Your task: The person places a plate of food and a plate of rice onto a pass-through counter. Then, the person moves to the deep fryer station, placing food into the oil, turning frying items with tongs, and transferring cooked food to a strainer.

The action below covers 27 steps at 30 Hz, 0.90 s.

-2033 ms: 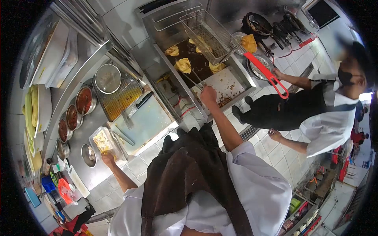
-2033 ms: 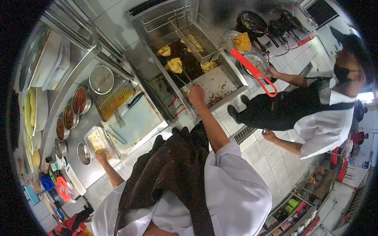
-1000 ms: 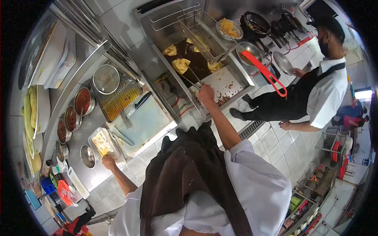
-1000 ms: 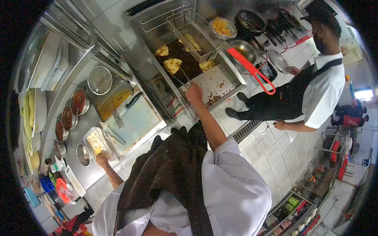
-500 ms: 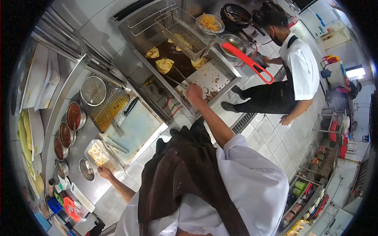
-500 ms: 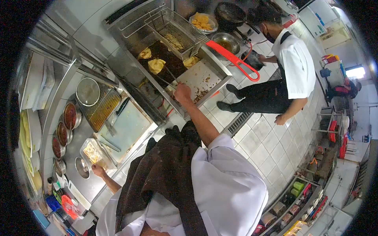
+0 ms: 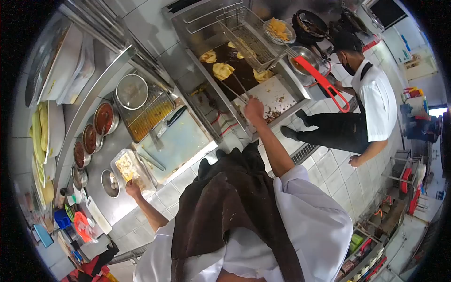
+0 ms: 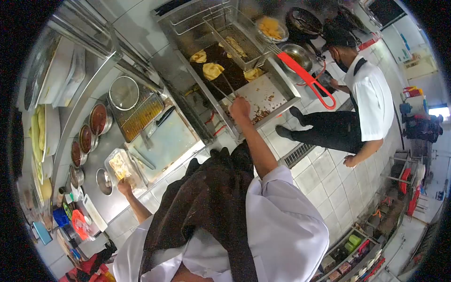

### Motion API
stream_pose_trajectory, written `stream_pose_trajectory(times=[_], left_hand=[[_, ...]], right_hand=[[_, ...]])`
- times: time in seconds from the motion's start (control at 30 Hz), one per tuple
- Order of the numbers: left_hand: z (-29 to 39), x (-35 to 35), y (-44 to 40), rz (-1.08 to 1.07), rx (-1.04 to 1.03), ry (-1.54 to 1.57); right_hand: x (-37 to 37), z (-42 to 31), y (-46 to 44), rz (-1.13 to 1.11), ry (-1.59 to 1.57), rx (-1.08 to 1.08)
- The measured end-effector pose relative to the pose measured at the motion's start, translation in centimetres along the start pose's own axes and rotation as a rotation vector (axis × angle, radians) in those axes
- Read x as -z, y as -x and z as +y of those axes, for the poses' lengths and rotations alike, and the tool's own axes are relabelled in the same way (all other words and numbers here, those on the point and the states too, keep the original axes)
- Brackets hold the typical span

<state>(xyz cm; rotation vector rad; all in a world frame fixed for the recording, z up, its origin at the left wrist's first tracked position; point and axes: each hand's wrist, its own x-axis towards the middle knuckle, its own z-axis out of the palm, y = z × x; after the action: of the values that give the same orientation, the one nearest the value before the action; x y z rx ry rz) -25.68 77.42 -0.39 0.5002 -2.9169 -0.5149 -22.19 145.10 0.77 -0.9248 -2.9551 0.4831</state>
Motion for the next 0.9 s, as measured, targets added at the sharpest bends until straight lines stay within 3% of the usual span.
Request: stream_pose_trajectory(times=[0.13,0.2,0.43,0.5,0.73,0.8,0.83,0.9], left_hand=[[0.7,1.0,0.4,-0.029,0.086,-0.017],[1.0,1.2,0.7,0.094,-0.017,0.093],[2.6,2.4,1.3,0.142,0.087,0.283],[2.6,2.5,1.4,0.23,0.035,0.319],[5.7,4.8,0.9,0.269,0.061,0.557],[8.7,5.9,0.9,0.238,0.018,0.585],[9.5,5.5,0.4,0.236,0.022,0.584],[11.3,4.4,-0.9,0.185,-0.08,0.518]], right_hand=[[0.2,-0.5,-0.5,-0.007,-0.063,-0.055],[-0.2,-0.6,-1.3,0.053,-0.09,-0.025],[-0.2,-1.2,-4.0,0.057,-0.065,-0.019],[0.9,-1.7,-4.8,-0.147,0.044,-0.041],[1.1,-1.6,-4.5,-0.131,0.058,-0.078],[1.3,-1.6,-4.1,-0.101,-0.754,-0.564],[1.4,-1.4,-3.8,-0.103,-0.75,-0.564],[1.6,-0.6,-3.4,-0.056,0.001,-0.136]])
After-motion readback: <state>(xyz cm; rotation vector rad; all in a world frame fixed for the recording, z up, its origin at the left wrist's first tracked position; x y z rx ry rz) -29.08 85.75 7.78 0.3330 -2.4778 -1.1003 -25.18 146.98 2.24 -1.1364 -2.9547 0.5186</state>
